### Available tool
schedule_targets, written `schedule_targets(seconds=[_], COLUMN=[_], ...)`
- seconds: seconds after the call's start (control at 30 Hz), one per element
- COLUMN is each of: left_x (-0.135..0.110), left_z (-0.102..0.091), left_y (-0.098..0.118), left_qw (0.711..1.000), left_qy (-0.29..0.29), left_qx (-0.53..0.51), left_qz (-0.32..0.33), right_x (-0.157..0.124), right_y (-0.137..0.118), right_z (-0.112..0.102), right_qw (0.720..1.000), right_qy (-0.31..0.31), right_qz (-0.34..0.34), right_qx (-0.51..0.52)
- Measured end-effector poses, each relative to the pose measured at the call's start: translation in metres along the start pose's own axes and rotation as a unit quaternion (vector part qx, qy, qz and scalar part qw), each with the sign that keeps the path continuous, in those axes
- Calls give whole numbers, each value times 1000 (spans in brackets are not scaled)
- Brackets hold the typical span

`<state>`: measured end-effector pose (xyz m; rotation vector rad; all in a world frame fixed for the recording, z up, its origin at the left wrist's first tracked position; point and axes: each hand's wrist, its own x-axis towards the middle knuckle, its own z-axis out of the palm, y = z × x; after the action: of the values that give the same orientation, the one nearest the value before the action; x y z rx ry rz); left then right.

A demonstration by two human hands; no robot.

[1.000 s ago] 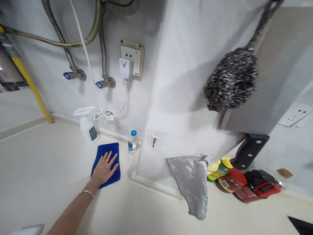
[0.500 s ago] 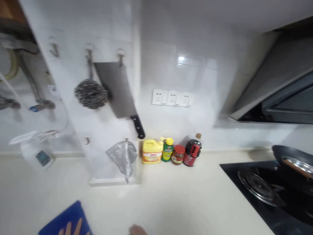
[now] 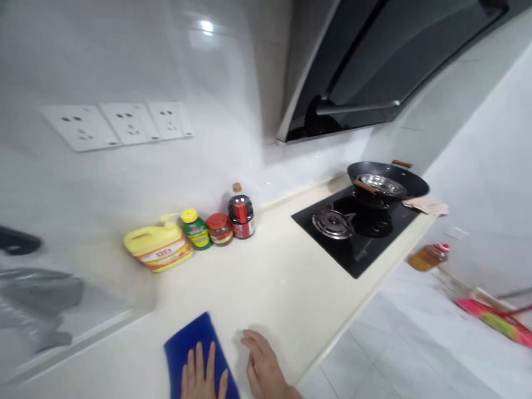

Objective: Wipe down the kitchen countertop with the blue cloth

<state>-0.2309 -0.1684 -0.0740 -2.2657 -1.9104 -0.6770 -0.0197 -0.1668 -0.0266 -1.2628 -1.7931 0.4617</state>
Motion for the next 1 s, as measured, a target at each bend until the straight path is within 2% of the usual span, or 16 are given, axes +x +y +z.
schedule_targets(seconds=[0.13,0.23,0.3,0.5,0.63,0.8,1.0], left_x=[44,77,98,151,178,212,261], left_z=[12,31,47,92,117,144,165], left_y=[59,102,132,231,284,321,330], left_qw=[992,979,971,951,945,950,964], left_qy=[-48,-65,-78,-149,-180,-179,-158], left_qx=[-13,-22,-42,-116,-147,-147,-127], left_qz=[113,192,221,246,232,207,171], right_x=[-20,-35,-43,-53,-48,-27,1], right_y=[26,47,61,89,107,135,151], right_z=[-51,-82,-99,-132,-145,-160,-175], right_qw=[996,989,983,964,959,953,957], right_qy=[48,100,131,190,199,232,241], right_qz=[77,102,114,164,175,152,105], right_qx=[-22,-48,-62,-92,-101,-125,-123])
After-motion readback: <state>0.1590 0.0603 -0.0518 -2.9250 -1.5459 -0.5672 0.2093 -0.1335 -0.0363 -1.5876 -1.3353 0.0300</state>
